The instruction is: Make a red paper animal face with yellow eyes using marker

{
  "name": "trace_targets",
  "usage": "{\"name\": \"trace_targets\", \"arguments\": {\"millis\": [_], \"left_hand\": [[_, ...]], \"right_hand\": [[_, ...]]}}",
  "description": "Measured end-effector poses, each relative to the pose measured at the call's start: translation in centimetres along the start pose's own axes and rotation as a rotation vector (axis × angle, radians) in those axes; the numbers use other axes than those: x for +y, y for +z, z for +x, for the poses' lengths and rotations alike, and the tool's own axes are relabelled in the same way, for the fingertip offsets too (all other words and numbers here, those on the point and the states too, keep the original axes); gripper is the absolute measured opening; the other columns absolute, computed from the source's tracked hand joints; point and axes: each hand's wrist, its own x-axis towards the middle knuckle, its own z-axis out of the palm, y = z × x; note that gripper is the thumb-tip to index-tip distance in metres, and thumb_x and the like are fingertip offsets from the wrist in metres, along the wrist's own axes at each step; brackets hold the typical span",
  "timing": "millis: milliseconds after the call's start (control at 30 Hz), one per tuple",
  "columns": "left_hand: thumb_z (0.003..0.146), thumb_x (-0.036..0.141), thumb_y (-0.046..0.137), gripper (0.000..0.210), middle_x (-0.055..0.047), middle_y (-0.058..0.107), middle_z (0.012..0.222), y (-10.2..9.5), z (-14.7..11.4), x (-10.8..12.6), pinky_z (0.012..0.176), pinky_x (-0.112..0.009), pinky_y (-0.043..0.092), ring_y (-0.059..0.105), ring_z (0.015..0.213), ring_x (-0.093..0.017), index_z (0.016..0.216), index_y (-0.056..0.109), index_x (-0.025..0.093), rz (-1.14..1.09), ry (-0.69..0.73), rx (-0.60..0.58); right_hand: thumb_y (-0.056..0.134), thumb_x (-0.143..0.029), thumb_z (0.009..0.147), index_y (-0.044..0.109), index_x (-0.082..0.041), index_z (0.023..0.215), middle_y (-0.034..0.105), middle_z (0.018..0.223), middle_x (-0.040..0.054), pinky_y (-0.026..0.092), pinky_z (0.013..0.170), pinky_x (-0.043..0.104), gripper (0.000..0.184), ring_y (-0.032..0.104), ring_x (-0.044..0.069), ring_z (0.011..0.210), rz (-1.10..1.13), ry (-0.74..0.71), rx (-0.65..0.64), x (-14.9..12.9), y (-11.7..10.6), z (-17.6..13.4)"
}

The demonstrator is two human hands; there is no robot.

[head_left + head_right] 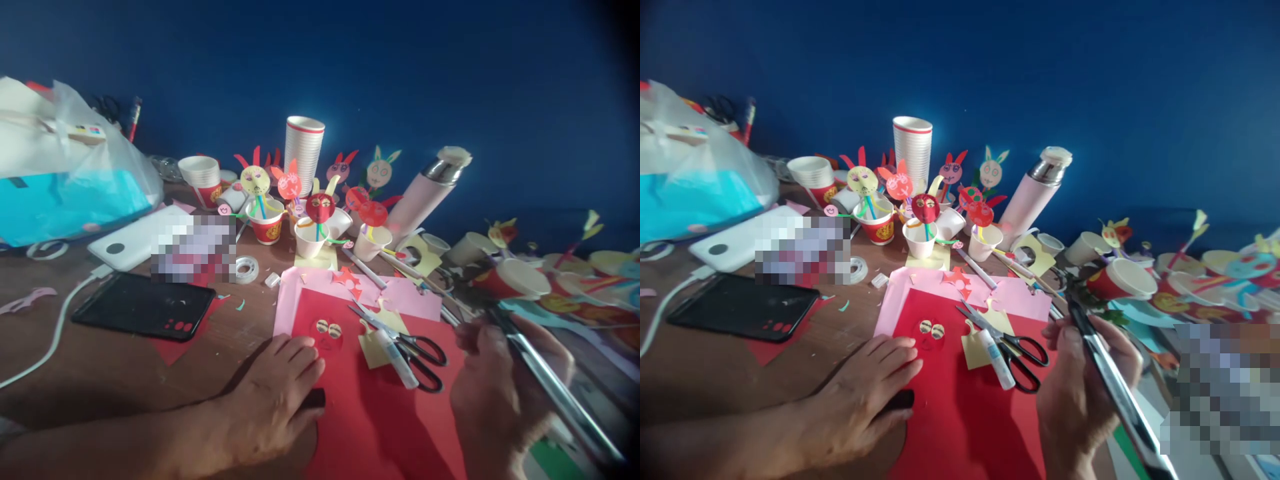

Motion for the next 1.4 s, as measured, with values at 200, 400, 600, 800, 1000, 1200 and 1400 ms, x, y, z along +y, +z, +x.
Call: {"name": "trace_targets", "arguments": {"millis": [200,400,600,800,1000,1200,1400], "left_hand": [[0.088,0.026,0.058,0.021,-0.013,0.059,0.115,0.3,0.0,0.0,0.095,-0.048,0.044,0.054,0.109,-0.029,0.107,0.056,0.017,0.029,0.010,0.097],[0.088,0.026,0.056,0.020,-0.015,0.060,0.114,0.2,0.0,0.0,0.093,-0.049,0.047,0.056,0.107,-0.030,0.106,0.057,0.016,0.047,0.024,0.113],[0.088,0.025,0.056,0.022,-0.016,0.061,0.115,0.1,-0.1,-0.2,0.094,-0.047,0.048,0.056,0.109,-0.030,0.107,0.059,0.013,0.065,0.052,0.114],[0.088,0.027,0.056,0.022,-0.015,0.063,0.114,0.0,-0.1,-0.2,0.094,-0.046,0.048,0.058,0.109,-0.029,0.105,0.061,0.013,0.059,0.045,0.121],[0.087,0.026,0.057,0.023,-0.014,0.064,0.115,0.5,-0.2,-0.4,0.096,-0.046,0.048,0.057,0.112,-0.029,0.106,0.061,0.015,0.065,0.056,0.146],[0.089,0.022,0.054,0.024,-0.011,0.064,0.119,1.3,-0.6,-1.0,0.097,-0.041,0.048,0.059,0.112,-0.027,0.112,0.059,0.019,0.143,0.087,0.256],[0.090,0.026,0.054,0.026,-0.007,0.064,0.121,2.7,-0.9,-2.2,0.100,-0.042,0.046,0.058,0.115,-0.027,0.116,0.057,0.023,0.186,0.110,0.324]], "right_hand": [[0.067,-0.034,0.079,0.056,-0.019,0.092,0.061,0.066,-0.0032,0.046,0.062,0.029,0.022,0.057,0.014,0.060,0.063,0.129,-0.084,1.4,0.0,-0.1],[0.071,-0.037,0.079,0.054,-0.020,0.093,0.063,0.063,-0.0039,0.047,0.056,0.026,0.027,0.058,0.013,0.055,0.123,0.175,-0.204,2.1,0.1,-0.7],[0.070,-0.035,0.078,0.055,-0.020,0.089,0.062,0.061,-0.0036,0.048,0.054,0.026,0.024,0.059,0.013,0.055,0.091,0.204,-0.240,1.6,0.4,-0.7],[0.068,-0.036,0.080,0.053,-0.021,0.088,0.060,0.060,-0.0054,0.046,0.052,0.023,0.022,0.057,0.012,0.054,0.110,0.222,-0.369,1.7,0.7,-1.2],[0.068,-0.035,0.081,0.054,-0.021,0.087,0.059,0.059,-0.0053,0.045,0.051,0.022,0.022,0.055,0.012,0.053,0.125,0.220,-0.396,1.9,0.6,-1.4],[0.065,-0.035,0.081,0.053,-0.021,0.081,0.055,0.057,-0.0064,0.043,0.052,0.021,0.018,0.052,0.010,0.052,0.172,0.210,-0.442,2.2,1.1,-1.8],[0.059,-0.031,0.084,0.049,-0.022,0.082,0.056,0.059,-0.0057,0.043,0.055,0.022,0.014,0.053,0.012,0.056,0.173,0.198,-0.505,2.1,1.7,-2.5]]}}
